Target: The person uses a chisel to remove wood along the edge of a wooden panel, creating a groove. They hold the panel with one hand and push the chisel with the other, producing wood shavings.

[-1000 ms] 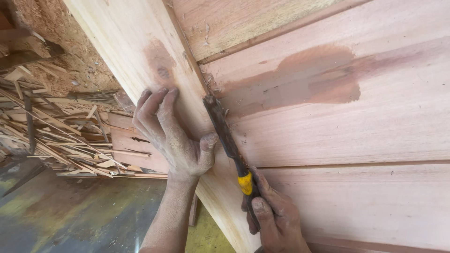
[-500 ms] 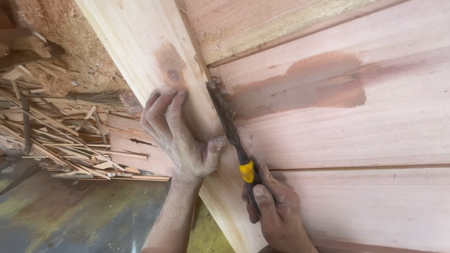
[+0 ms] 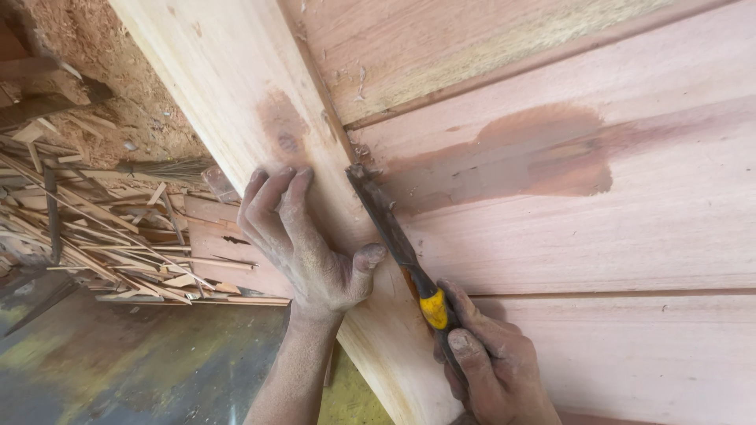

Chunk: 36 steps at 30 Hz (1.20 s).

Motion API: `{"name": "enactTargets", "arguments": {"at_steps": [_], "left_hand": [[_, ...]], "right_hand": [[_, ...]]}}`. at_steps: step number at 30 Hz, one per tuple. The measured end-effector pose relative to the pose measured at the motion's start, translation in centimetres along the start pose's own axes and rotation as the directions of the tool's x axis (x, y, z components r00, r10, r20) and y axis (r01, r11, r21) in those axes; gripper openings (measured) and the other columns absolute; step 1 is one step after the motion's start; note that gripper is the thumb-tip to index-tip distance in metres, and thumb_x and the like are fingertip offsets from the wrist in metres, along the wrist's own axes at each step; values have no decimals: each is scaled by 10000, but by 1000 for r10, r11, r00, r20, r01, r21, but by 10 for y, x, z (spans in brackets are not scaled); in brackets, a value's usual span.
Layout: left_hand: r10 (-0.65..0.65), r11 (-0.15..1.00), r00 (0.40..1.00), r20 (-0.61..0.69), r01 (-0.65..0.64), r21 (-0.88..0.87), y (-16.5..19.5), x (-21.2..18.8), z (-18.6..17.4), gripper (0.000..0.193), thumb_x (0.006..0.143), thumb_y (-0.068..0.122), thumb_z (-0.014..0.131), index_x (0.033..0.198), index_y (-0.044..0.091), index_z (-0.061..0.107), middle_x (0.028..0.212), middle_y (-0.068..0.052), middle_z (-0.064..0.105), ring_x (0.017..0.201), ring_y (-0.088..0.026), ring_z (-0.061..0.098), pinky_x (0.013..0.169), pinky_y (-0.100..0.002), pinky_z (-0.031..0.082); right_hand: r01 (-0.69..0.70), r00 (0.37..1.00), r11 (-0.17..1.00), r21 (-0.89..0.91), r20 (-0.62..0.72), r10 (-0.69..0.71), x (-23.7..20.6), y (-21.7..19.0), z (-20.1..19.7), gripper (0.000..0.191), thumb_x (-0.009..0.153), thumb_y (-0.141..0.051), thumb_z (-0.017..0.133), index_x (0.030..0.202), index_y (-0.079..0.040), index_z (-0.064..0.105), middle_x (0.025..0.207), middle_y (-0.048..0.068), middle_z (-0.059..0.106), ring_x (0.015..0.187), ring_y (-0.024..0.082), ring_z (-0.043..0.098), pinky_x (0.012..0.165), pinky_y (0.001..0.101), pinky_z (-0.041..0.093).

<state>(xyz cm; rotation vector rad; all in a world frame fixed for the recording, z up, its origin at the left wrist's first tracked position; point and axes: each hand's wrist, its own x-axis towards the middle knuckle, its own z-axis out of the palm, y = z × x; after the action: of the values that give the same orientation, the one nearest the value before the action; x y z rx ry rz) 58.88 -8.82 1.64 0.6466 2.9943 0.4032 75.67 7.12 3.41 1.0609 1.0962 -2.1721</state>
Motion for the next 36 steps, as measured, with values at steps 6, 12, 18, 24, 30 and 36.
{"name": "enactTargets", "arguments": {"at_steps": [6, 12, 18, 24, 30, 36], "left_hand": [[-18, 1000, 1000, 11, 18, -6, 0, 1, -1, 887, 981, 777, 395, 1508, 67, 466, 1394, -174, 431, 1391, -382, 381, 1202, -599, 296], [19, 999, 1000, 2, -19, 30, -5, 4, -2, 803, 1015, 716, 593, 1479, 74, 463, 1413, -177, 410, 1372, -390, 361, 1179, -585, 310], [20, 1000, 1000, 0, -20, -18, -8, -2, -2, 667, 1010, 581, 569, 1489, 120, 525, 1419, -153, 443, 1417, -365, 362, 1218, -588, 295], [78, 991, 996, -42, -82, -107, -5, -3, -3, 772, 953, 682, 578, 1470, 111, 525, 1406, -166, 425, 1384, -346, 359, 1261, -588, 265], [36, 988, 999, -20, -39, -149, -4, -6, -4, 763, 978, 687, 557, 1469, 102, 554, 1411, -170, 435, 1395, -348, 368, 1236, -565, 263], [35, 986, 999, -32, -39, -164, -6, -4, -4, 817, 965, 744, 483, 1454, 95, 565, 1401, -170, 449, 1401, -350, 371, 1239, -575, 236]], "right_hand": [[72, 996, 994, 82, 41, -76, 12, -5, 8, 540, 1000, -148, 501, 1517, 7, 506, 789, 75, 646, 543, 81, 530, 493, 227, 483], [218, 970, 960, 174, -142, -195, -15, 16, -15, 549, 958, -93, 511, 1481, 73, 537, 887, 127, 685, 538, 76, 556, 448, 233, 491], [99, 995, 992, -74, 15, -99, -40, 50, -53, 839, 849, -45, 766, 1615, 46, 435, 1095, 193, 713, 875, 220, 749, 769, 334, 626], [231, 973, 868, -439, 88, -215, -34, 69, -47, 674, 847, -107, 734, 1449, 69, 485, 1405, 239, 621, 1429, 357, 482, 1132, 457, 398], [63, 995, 944, -324, 88, -36, -29, 69, -33, 636, 971, -105, 669, 1565, -55, 445, 1372, 158, 685, 1043, 182, 761, 889, 306, 604], [228, 973, 915, -332, 49, -224, -26, 71, -22, 588, 904, -49, 655, 1467, -9, 489, 1397, 218, 670, 942, 128, 747, 735, 269, 607]]}}
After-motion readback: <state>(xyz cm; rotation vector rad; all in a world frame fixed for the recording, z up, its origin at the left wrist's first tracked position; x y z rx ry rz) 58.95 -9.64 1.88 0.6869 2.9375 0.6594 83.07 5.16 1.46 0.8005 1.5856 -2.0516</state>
